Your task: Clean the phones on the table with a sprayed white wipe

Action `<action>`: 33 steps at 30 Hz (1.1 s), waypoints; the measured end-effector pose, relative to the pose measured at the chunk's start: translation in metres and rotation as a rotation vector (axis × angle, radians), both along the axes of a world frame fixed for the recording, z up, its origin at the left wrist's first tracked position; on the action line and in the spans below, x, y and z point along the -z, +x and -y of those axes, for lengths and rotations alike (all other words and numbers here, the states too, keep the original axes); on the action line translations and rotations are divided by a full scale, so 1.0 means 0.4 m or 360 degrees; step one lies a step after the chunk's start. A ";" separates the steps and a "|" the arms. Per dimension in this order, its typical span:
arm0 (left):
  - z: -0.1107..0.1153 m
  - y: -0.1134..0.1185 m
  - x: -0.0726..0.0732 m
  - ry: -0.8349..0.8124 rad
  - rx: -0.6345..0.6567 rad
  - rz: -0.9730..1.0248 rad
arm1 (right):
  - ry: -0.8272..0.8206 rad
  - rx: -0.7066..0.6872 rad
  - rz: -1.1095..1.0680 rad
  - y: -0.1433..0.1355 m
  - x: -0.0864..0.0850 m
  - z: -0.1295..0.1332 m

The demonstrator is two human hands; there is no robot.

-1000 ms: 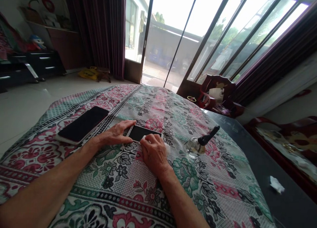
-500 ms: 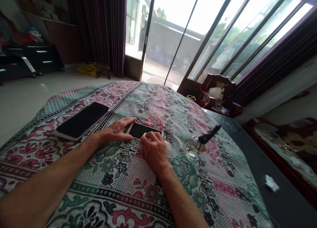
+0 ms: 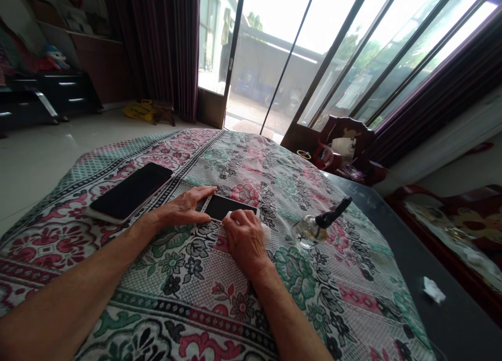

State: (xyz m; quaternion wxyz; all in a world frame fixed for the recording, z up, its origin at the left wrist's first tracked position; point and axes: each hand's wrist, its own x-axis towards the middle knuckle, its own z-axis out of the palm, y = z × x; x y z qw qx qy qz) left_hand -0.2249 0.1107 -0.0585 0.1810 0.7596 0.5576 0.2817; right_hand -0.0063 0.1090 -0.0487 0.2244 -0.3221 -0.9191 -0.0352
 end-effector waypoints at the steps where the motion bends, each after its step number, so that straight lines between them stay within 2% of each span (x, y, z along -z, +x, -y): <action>1: 0.000 0.000 0.000 0.0002 0.0001 -0.0005 | -0.0004 0.0002 -0.0001 -0.001 -0.001 0.000; 25: -0.001 0.001 0.000 0.0009 -0.0006 0.0002 | -0.0028 0.0010 -0.0006 -0.003 0.007 -0.002; 33: 0.001 0.001 -0.009 -0.0006 0.0002 -0.0017 | -0.0092 0.0015 -0.0166 0.008 0.001 0.006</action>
